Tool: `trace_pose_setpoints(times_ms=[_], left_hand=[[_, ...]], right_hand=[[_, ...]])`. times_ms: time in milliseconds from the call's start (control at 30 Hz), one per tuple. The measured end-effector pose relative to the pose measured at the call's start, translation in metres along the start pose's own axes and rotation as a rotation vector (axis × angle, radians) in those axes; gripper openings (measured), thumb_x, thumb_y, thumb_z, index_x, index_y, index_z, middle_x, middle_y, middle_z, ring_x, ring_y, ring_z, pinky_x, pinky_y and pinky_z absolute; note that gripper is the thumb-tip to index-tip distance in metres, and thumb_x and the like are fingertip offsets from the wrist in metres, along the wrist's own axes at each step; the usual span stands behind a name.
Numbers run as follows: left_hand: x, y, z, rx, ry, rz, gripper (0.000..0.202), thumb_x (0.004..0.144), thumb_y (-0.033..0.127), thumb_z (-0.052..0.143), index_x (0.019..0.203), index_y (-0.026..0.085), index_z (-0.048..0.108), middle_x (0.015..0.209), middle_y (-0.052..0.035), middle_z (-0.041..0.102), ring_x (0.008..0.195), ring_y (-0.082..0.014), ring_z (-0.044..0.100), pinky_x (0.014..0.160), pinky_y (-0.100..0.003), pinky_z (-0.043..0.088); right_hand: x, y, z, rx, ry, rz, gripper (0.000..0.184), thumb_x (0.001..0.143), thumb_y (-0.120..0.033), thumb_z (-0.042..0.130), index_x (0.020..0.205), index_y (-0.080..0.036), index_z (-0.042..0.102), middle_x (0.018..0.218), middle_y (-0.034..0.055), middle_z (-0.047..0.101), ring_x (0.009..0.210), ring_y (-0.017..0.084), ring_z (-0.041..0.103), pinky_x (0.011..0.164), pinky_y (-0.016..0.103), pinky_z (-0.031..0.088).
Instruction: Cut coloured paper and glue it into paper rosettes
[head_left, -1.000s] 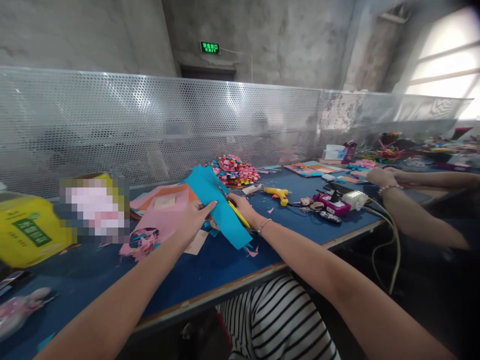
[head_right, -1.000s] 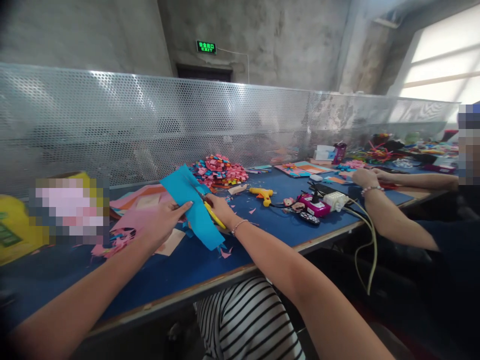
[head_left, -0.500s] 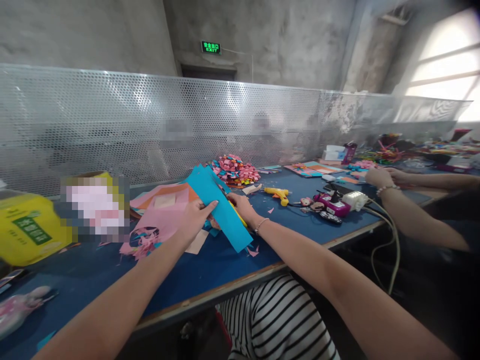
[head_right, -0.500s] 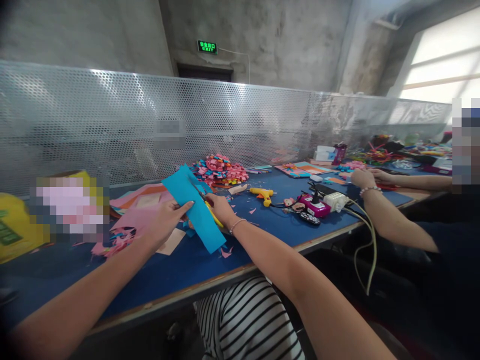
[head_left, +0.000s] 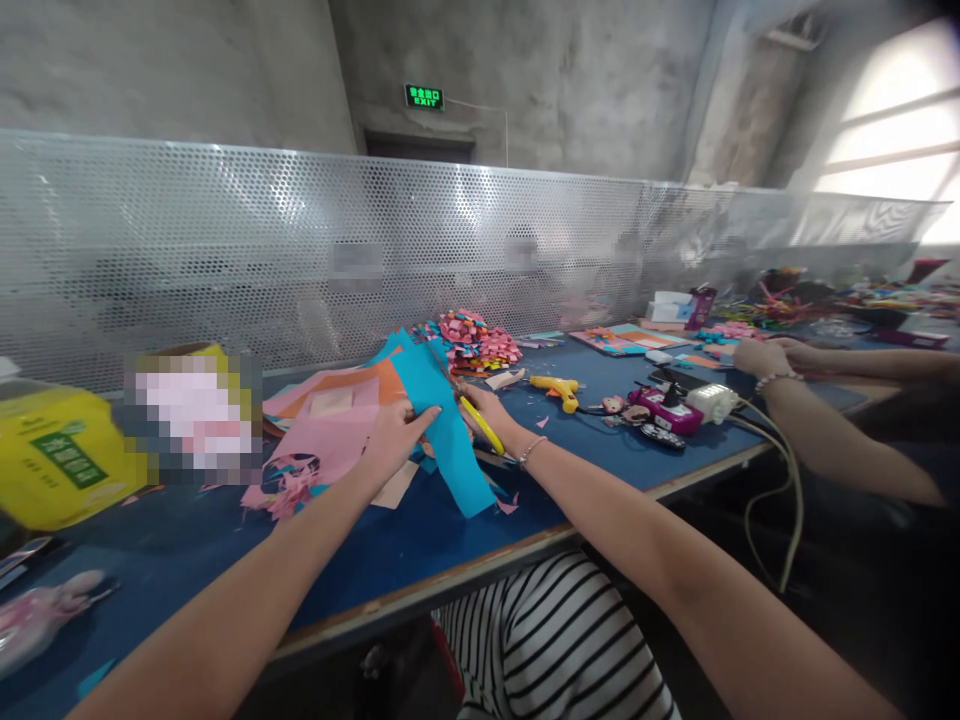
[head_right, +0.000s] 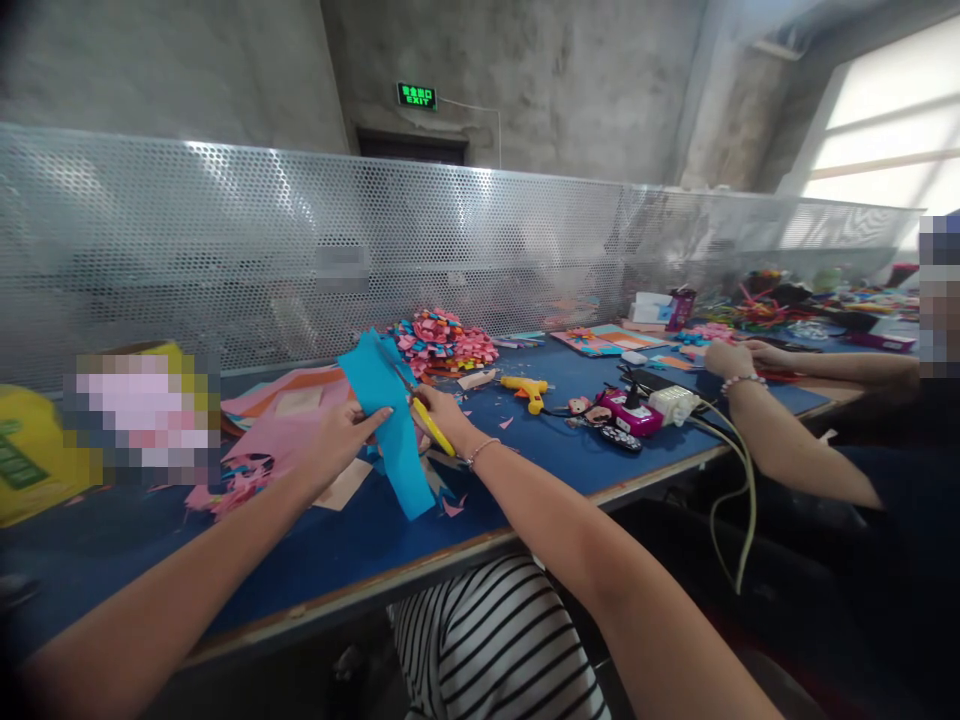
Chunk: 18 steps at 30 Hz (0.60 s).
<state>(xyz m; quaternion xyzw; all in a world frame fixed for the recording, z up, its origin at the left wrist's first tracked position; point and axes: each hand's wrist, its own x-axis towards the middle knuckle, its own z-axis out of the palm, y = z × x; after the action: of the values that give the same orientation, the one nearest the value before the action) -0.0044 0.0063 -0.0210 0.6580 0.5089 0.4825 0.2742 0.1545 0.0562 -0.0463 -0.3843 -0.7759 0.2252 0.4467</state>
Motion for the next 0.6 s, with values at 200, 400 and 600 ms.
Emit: trace_pose_setpoints(times_ms=[200,400,600], left_hand=[[-0.003,0.0061,0.0005,0.021,-0.05,-0.033,0.033,0.065,0.049,0.062,0.06,0.017,0.057,0.05,-0.0009,0.061,0.043,-0.0149,0.055,0.044,-0.026,0.043],[-0.0016,0.0055,0.0005,0.02,-0.036,-0.039,0.032,0.065,0.047,0.062,0.063,0.016,0.058,0.055,-0.0019,0.063,0.047,-0.015,0.057,0.046,-0.026,0.045],[-0.0032,0.0066,0.0,0.037,-0.065,-0.039,0.034,0.064,0.05,0.062,0.063,0.016,0.058,0.053,-0.0018,0.063,0.046,-0.0154,0.057,0.045,-0.026,0.045]], right_hand=[[-0.0016,0.0014,0.0006,-0.024,0.02,-0.061,0.019,0.079,-0.028,0.047,0.081,-0.015,0.06,0.076,0.0046,0.064,0.069,0.016,0.056,0.066,0.025,0.041],[0.0,0.0016,0.0014,-0.05,0.037,-0.009,0.018,0.078,-0.028,0.047,0.078,-0.015,0.06,0.071,0.0033,0.063,0.069,0.016,0.057,0.062,0.023,0.04],[0.0014,0.0005,-0.0013,-0.03,0.01,0.026,0.012,0.076,-0.023,0.047,0.077,-0.017,0.056,0.072,0.0008,0.061,0.07,0.015,0.057,0.066,0.023,0.042]])
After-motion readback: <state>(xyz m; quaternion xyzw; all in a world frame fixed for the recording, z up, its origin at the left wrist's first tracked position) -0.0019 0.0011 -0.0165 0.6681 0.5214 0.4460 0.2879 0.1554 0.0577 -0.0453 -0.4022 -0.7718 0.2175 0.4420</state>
